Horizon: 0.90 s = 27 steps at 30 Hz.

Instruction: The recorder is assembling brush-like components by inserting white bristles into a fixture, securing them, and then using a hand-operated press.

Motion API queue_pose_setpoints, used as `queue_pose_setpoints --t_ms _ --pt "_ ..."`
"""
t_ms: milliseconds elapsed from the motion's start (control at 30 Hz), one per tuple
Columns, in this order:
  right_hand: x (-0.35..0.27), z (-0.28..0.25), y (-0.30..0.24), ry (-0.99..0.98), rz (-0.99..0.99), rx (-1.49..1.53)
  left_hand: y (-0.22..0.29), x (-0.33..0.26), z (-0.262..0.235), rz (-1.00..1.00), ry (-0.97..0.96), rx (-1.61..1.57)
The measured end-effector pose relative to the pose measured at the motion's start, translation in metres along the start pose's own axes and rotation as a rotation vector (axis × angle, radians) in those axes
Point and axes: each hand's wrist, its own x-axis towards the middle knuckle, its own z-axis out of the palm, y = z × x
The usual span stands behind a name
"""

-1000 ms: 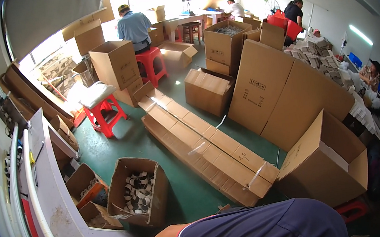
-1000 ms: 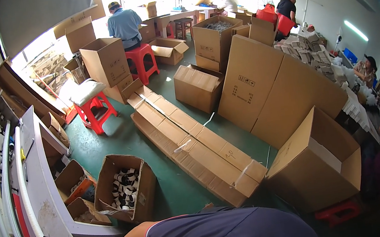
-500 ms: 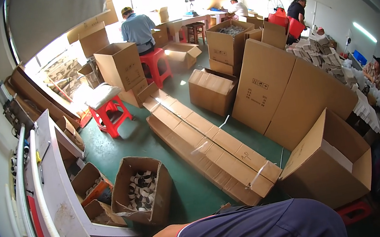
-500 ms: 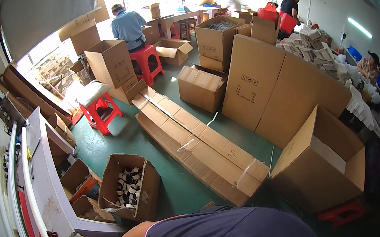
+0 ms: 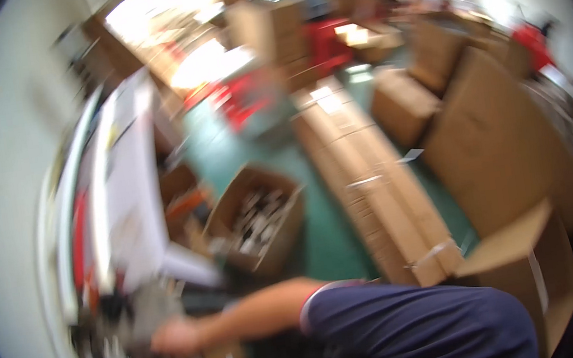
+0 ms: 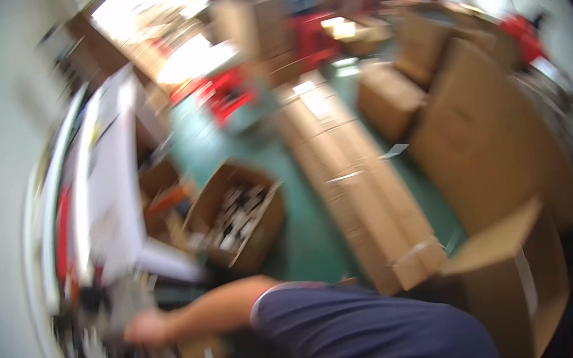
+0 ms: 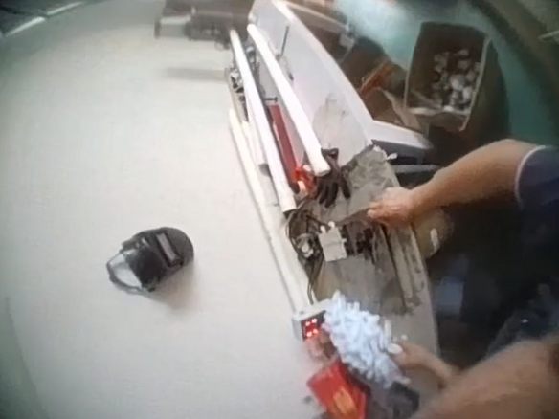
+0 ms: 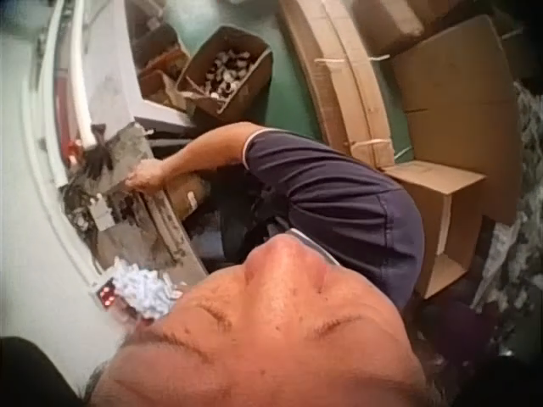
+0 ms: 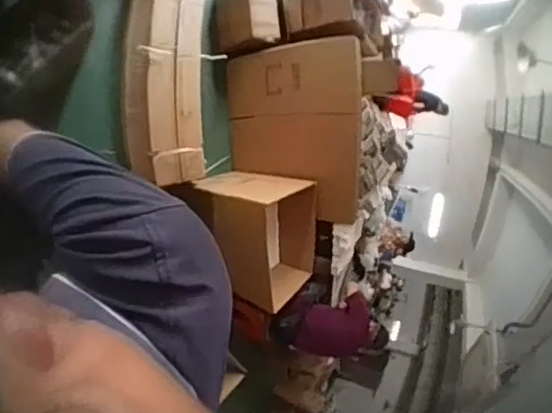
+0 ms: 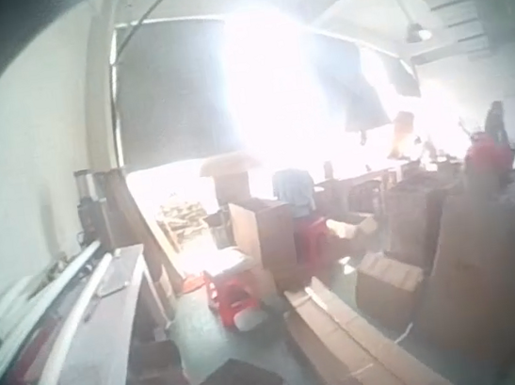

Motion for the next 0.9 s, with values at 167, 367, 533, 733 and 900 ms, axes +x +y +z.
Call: queue_pose_setpoints --t_ms 167,367,533,733,900 --pt "0.007 -0.009 -0.01 0.054 -0.025 -0.054 0.046 -0.075 -0.083 -0.098 0.352 0.284" --pt "0.013 -0.011 -0.038 0.267 -0.134 0.018 0.076 -0.082 -0.104 -0.219 0.369 0.335" --pt "0.011 -0.002 -0.044 0.214 -0.136 0.019 0.076 -0.089 -0.112 -0.19 0.344 0.448" --pt "0.01 -0.008 -0.04 0.199 -0.125 0.01 0.055 -0.088 -0.119 -0.154 0.25 0.612" --pt "0.011 -0.011 -0.04 0.223 -0.137 -0.007 0.05 -0.086 -0.112 -0.207 0.177 0.659"
